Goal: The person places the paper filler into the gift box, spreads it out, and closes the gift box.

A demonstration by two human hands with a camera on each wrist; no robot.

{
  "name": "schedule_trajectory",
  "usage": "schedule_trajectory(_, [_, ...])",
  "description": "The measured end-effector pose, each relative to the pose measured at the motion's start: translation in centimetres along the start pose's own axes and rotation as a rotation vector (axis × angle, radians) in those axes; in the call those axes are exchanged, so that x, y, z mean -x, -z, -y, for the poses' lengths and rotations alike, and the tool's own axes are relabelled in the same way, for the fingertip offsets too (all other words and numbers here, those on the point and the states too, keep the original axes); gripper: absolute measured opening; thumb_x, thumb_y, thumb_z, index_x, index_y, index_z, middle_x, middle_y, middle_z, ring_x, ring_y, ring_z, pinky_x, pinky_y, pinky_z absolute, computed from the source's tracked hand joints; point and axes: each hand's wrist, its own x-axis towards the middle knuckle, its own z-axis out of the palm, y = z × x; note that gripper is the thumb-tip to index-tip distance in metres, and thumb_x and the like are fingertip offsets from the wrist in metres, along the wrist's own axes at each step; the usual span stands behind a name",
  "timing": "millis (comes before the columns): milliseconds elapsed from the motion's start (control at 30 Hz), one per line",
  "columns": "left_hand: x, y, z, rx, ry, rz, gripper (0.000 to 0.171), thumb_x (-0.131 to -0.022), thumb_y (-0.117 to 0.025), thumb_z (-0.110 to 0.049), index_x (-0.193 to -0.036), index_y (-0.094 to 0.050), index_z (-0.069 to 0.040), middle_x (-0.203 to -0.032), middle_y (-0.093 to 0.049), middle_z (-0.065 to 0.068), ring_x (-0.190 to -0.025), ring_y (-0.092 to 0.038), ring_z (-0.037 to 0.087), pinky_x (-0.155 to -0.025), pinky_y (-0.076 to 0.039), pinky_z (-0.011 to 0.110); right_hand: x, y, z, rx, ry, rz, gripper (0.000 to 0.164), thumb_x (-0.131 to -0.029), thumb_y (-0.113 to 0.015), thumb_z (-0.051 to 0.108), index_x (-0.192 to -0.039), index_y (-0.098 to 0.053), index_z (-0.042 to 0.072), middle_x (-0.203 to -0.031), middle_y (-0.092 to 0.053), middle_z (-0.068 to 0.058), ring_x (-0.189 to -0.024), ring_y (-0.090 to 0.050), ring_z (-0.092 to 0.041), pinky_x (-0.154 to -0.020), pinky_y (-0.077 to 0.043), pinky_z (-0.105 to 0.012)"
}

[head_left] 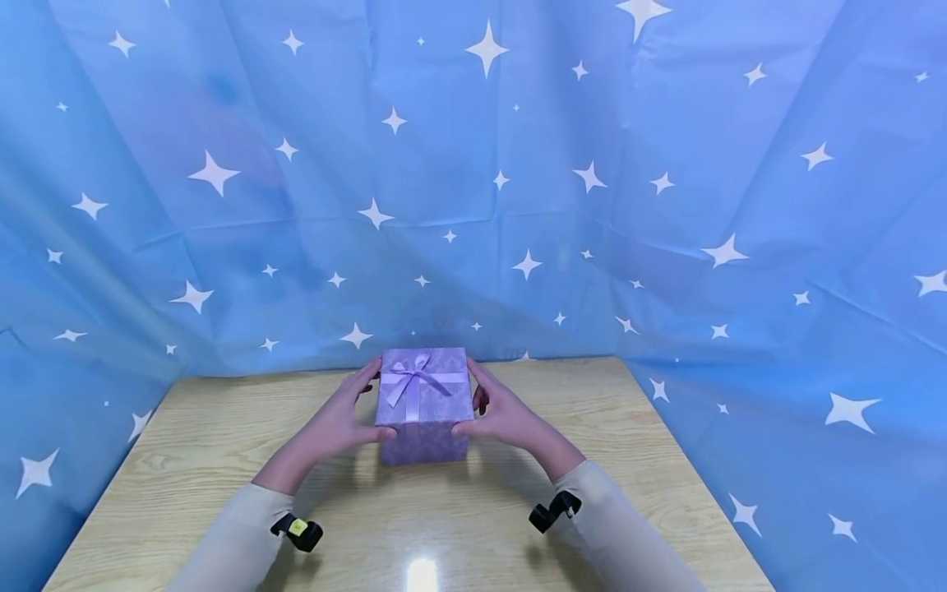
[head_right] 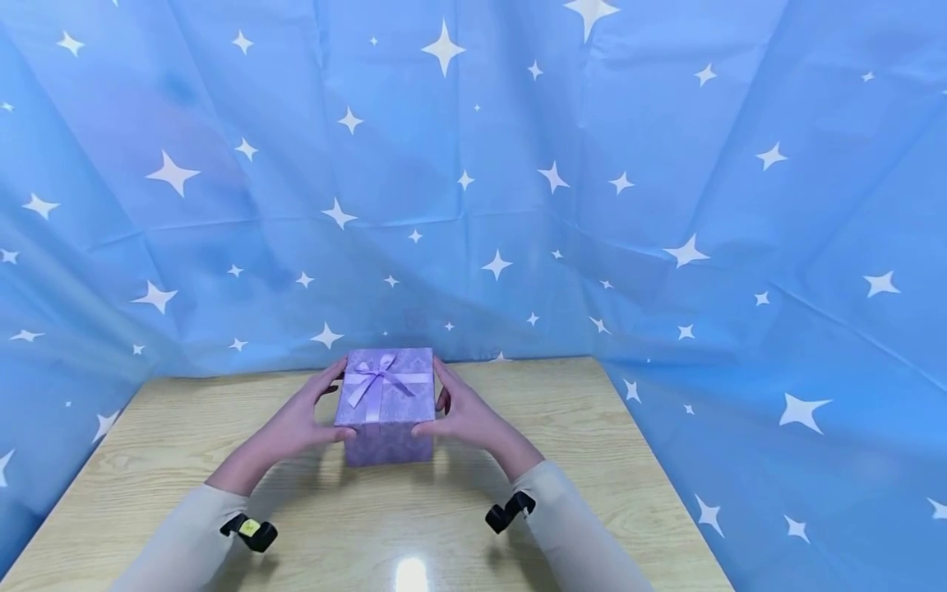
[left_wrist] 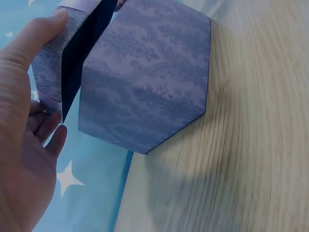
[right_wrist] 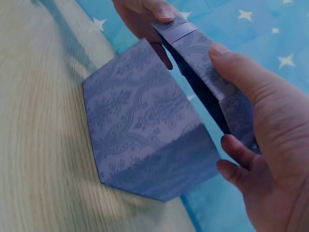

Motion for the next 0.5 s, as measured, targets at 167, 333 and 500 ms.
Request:
schedule_trajectory(167, [-0.7,-0.3,0.9,0.021,0.023,0.018,0.132,-0.084,-0.099,-0.042,-0.180,-0.014,-0.014,-0.180,-0.025,0.020,-0.155,-0.041,0.052,-0.125,-0.033,0.068,-0.5,-0.1,-0.9,0.026,-0.020,-0.005,0.131,-0.086,-0.099,0.040,-0.180,-0.011,0.019,-0.098,-0.060,-0.010,-0.081,-0.053,-0.020,-0.069,-0.050,-0.032])
schedule_trajectory(333, [-0.8,-0.5,1.4,0.065,0.030,0.040,0.131,-0.086,-0.099,-0.039,-0.179,-0.012,-0.010,-0.180,-0.023,0.021,-0.157,-0.037,0.054,-0.124,-0.033,0.070,-0.6,-0.2,-1.1,0.050,-0.045,-0.002,0.132,-0.085,-0.099,0.044,-0.180,-0.011,0.018,-0.099,-0.061,-0.008,-0.080,-0.054,-0.020,-0.066,-0.050,-0.032])
schedule_trajectory(500, [-0.8,-0.6,1.6,0.100,0.013,0.039,0.129,-0.087,-0.099,-0.035,-0.178,-0.012,-0.005,-0.178,-0.026,0.024,-0.156,-0.037,0.056,-0.124,-0.033,0.070,-0.7,-0.4,-1.3,0.058,-0.058,0.009,0.131,-0.086,-0.098,0.044,-0.180,-0.010,0.019,-0.103,-0.060,-0.007,-0.081,-0.054,-0.020,-0.065,-0.051,-0.032])
